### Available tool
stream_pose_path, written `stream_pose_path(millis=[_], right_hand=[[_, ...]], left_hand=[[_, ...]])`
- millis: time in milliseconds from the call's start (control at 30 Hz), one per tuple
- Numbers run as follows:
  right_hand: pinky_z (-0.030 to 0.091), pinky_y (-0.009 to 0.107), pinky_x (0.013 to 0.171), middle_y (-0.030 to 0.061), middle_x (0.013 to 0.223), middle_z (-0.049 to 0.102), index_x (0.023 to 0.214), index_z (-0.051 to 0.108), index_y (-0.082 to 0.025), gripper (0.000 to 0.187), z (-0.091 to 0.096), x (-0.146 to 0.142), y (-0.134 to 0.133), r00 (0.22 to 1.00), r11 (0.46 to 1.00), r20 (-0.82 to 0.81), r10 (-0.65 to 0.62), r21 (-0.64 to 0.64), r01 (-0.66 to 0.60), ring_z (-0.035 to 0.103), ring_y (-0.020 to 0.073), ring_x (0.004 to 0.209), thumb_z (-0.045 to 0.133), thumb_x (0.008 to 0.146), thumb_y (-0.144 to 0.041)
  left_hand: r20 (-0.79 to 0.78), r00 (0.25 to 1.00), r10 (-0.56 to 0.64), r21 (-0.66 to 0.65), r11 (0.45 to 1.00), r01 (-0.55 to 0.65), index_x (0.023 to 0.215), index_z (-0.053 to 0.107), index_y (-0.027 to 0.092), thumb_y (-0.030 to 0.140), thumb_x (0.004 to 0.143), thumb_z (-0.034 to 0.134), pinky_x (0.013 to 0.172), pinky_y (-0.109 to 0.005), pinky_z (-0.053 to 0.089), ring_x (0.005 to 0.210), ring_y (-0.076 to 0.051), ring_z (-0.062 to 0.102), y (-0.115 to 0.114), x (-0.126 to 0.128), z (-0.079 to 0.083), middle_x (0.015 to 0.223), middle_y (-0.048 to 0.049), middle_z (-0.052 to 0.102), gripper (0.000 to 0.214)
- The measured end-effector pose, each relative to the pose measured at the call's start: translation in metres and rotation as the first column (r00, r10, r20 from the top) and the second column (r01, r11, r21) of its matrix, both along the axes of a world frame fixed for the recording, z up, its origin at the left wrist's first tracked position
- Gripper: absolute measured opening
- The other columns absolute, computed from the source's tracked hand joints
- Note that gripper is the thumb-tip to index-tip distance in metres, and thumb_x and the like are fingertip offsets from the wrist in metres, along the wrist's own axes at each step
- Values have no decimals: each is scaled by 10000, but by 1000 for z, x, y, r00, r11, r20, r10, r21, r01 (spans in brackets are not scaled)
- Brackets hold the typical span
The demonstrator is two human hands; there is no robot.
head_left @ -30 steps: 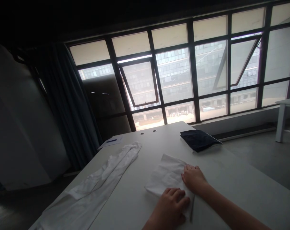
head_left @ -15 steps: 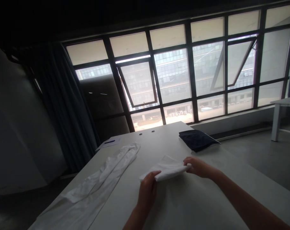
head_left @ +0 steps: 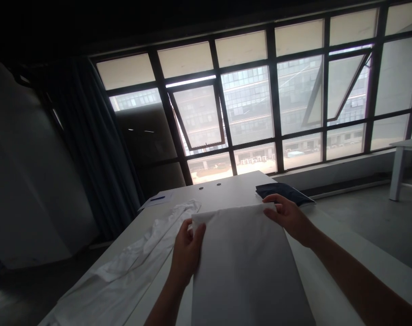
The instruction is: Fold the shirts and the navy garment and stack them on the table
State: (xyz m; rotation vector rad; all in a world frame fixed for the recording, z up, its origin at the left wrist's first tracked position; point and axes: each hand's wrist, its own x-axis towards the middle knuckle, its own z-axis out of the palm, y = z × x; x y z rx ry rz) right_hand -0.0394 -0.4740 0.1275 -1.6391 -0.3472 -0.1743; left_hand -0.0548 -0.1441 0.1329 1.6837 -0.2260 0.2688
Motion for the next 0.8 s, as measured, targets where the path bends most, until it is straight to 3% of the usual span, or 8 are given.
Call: stream_pose_path(millis=[100, 167, 233, 333, 433, 567, 667, 800], right_hand=[[573, 355, 636, 46, 913, 734, 1280, 515, -208, 579, -34, 27, -2, 980, 961, 14, -198, -196, 197, 712, 236, 764, 582, 902, -641], [585, 398, 724, 127, 1043, 724, 1279, 516, -161, 539, -58, 44, -5, 915, 828, 111, -388, -394, 399, 718, 268, 869, 537, 918, -561], [552, 468, 896, 208, 1192, 682, 1246, 553, -127, 485, -77, 54, -2, 872, 718, 194, -448, -503, 481, 686, 318, 1041, 535, 899, -464], [456, 479, 1061, 213, 1265, 663, 1208, 623, -131, 419, -97, 54, 18, 892, 698, 241, -383, -557, 450, 621, 329, 1195, 500, 906, -395], [400, 454, 1129, 171, 1376, 638, 1274, 654, -175, 439, -121, 39, 54, 937, 664, 249, -245, -661, 350, 571, 300, 1298, 447, 959, -399], [210, 587, 1218, 137, 1606, 417, 1465, 556, -239, 521, -159, 19, 87, 972, 477, 222, -76, -848, 231, 336, 350, 1497, 435, 995, -428], [142, 574, 1241, 118, 1642, 347, 1533, 473, -246, 589, -172, 17, 81, 975, 442, 221, -31, -872, 212, 271, 334, 1527, 396, 1013, -512], [132, 597, 1232, 104, 1659, 308, 1581, 383, -231, 693, -170, 30, 53, 981, 406, 168, -100, -893, 194, 219, 328, 1545, 287, 1017, -622]], left_hand=[[-115, 993, 34, 62, 998, -27, 1401, 359, 201, 592, 895, 628, 691, -363, 591, 759, -209, 712, 6, 23, -35, 1096, -102, 704, 694], [-34, 990, 137, 247, 961, -124, 1447, 305, 169, 530, 880, 628, 839, -451, 591, 992, -278, 719, 9, 38, -63, 1322, -197, 604, 746], [96, 985, 145, 436, 883, -172, 1385, 414, 158, 457, 896, 560, 998, -518, 526, 1227, -327, 628, 5, 45, -83, 1422, -216, 534, 592], [148, 989, -18, 627, 775, -80, 1335, 532, 161, 404, 954, 447, 1139, -484, 432, 1366, -295, 528, -14, 38, -99, 1443, -183, 554, 460], [47, 981, -190, 778, 622, 83, 1477, 483, 154, 469, 983, 433, 1234, -466, 319, 1485, -282, 387, -41, 20, -114, 1585, -155, 446, 588], [-93, 959, -269, 907, 375, 193, 1608, 302, 166, 648, 962, 426, 1292, -536, 103, 1576, -309, 82, -58, 3, -143, 1697, -93, 147, 816], [-114, 957, -267, 922, 330, 202, 1624, 238, 213, 707, 944, 416, 1293, -534, 63, 1575, -303, 19, -53, 0, -152, 1701, -54, 72, 859], [-149, 958, -244, 911, 343, 229, 1628, 198, 217, 765, 909, 438, 1280, -575, 38, 1567, -342, -25, -45, -5, -139, 1703, -81, 53, 936]])
